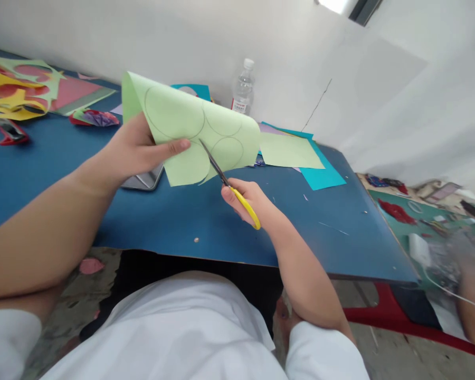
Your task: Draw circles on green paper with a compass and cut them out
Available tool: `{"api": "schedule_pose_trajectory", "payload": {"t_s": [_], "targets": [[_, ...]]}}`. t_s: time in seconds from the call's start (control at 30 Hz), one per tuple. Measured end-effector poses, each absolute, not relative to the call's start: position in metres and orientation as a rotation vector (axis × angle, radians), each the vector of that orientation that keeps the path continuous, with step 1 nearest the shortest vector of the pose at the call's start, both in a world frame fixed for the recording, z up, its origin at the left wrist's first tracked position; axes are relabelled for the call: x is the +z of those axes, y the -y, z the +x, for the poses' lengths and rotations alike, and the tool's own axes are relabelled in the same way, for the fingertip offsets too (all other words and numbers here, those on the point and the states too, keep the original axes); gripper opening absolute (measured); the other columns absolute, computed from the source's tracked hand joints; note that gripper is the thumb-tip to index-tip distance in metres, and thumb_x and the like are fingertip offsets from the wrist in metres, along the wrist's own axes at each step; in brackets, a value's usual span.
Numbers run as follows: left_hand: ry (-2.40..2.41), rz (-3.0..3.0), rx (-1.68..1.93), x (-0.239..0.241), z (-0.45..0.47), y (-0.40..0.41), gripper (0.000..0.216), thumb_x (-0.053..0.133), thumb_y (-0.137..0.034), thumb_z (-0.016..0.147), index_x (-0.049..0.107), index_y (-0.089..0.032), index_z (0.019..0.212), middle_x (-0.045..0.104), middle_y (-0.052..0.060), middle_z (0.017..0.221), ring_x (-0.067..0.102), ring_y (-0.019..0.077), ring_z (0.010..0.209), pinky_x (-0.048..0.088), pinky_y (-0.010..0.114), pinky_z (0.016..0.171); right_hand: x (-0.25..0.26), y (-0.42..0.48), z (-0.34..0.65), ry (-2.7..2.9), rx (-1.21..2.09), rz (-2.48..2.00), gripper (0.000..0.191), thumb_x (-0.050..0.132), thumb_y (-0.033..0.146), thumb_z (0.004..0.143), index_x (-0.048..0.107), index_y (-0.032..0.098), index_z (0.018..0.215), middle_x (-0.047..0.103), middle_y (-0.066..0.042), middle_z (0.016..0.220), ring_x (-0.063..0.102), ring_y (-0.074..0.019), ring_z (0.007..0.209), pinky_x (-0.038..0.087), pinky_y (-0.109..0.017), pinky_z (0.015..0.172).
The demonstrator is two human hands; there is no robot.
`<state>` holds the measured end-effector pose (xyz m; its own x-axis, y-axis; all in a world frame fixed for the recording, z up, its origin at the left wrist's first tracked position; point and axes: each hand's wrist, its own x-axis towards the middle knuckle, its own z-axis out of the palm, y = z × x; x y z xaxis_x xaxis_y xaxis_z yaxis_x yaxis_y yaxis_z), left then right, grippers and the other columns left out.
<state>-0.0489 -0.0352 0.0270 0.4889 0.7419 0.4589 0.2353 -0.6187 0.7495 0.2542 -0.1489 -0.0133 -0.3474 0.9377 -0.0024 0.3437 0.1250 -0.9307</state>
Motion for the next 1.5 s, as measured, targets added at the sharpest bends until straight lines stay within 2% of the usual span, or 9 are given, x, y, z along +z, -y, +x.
{"api": "schedule_pose_trajectory", "payload": {"t_s": [0.1,0.23,0.3,0.43,0.5,0.8,0.97,1.17,1.5], "targets": [[-0.839,2.084,1.187,0.023,-0.044,0.038,0.121,0.087,-0.087,0.104,0.037,-0.034,0.201,0.077,0.006,0.183,0.063,0.0478,0.175,0.057,0.073,0.141,-0.015,0.149,0.252,1.769,1.203,-1.228,0.089,0.072,0.115,0.099,0.064,0.027,0.104,0.05,0.006,0.074,0.046,-0.0136,0.059,0.04,-0.029,0.048],[-0.843,1.957,1.311,0.018,-0.04,0.044,0.148,0.089,-0.086,0.107,-0.014,-0.045,0.205,0.08,0.007,0.178,0.082,0.0435,0.152,0.072,0.064,0.119,-0.016,0.149,0.247,1.762,1.205,-1.223,0.091,0.068,0.117,0.098,0.064,0.027,0.103,0.05,0.007,0.072,0.045,-0.0128,0.055,0.04,-0.029,0.047],[-0.847,1.958,1.332,0.017,-0.04,0.043,0.149,0.094,-0.086,0.102,-0.005,-0.05,0.207,0.075,0.005,0.185,0.085,0.0432,0.146,0.074,0.063,0.116,-0.015,0.15,0.245,1.764,1.198,-1.22,0.092,0.067,0.119,0.097,0.063,0.027,0.101,0.048,0.008,0.07,0.044,-0.0126,0.053,0.04,-0.03,0.046],[-0.89,2.029,1.106,0.019,-0.044,0.04,0.11,0.083,-0.088,0.103,0.055,-0.037,0.197,0.086,0.005,0.17,0.08,0.0505,0.154,0.069,0.078,0.128,-0.012,0.151,0.243,1.758,1.208,-1.218,0.094,0.067,0.12,0.094,0.063,0.027,0.1,0.048,0.008,0.067,0.044,-0.0128,0.052,0.04,-0.03,0.045],[-0.916,2.048,1.036,0.02,-0.046,0.039,0.104,0.084,-0.086,0.102,0.067,-0.032,0.189,0.088,0.006,0.165,0.077,0.0538,0.158,0.067,0.083,0.131,-0.012,0.15,0.242,1.75,1.227,-1.232,0.094,0.068,0.121,0.093,0.062,0.028,0.1,0.048,0.009,0.067,0.044,-0.0128,0.051,0.04,-0.03,0.045],[-0.823,1.972,1.104,0.025,-0.048,0.045,0.094,0.103,-0.069,0.093,0.079,-0.031,0.176,0.09,0.007,0.161,0.082,0.0509,0.154,0.073,0.073,0.128,-0.012,0.147,0.239,1.745,1.246,-1.175,0.096,0.073,0.119,0.092,0.067,0.025,0.112,0.054,0.007,0.074,0.05,-0.0143,0.058,0.043,-0.031,0.052],[-0.788,1.961,1.096,0.028,-0.047,0.046,0.1,0.103,-0.067,0.092,0.074,-0.034,0.182,0.088,0.005,0.165,0.077,0.0525,0.16,0.069,0.081,0.133,-0.019,0.145,0.243,1.815,1.123,-1.191,0.093,0.065,0.117,0.099,0.068,0.026,0.113,0.053,0.005,0.078,0.051,-0.0171,0.067,0.042,-0.032,0.059],[-0.725,2.002,1.121,0.021,-0.047,0.038,0.113,0.101,-0.07,0.092,0.059,-0.043,0.194,0.081,0.005,0.177,0.067,0.0511,0.174,0.07,0.075,0.135,-0.021,0.145,0.244,1.843,1.069,-1.19,0.089,0.061,0.115,0.103,0.067,0.027,0.112,0.053,0.003,0.079,0.051,-0.0196,0.072,0.042,-0.033,0.063],[-0.628,1.936,1.12,0.013,-0.046,0.031,0.12,0.106,-0.056,0.091,0.054,-0.03,0.196,0.076,0.016,0.182,0.075,0.0505,0.165,0.072,0.068,0.132,-0.026,0.142,0.241,1.844,1.083,-1.165,0.092,0.061,0.115,0.102,0.068,0.025,0.119,0.055,0.002,0.083,0.053,-0.0201,0.075,0.042,-0.033,0.065]]}}
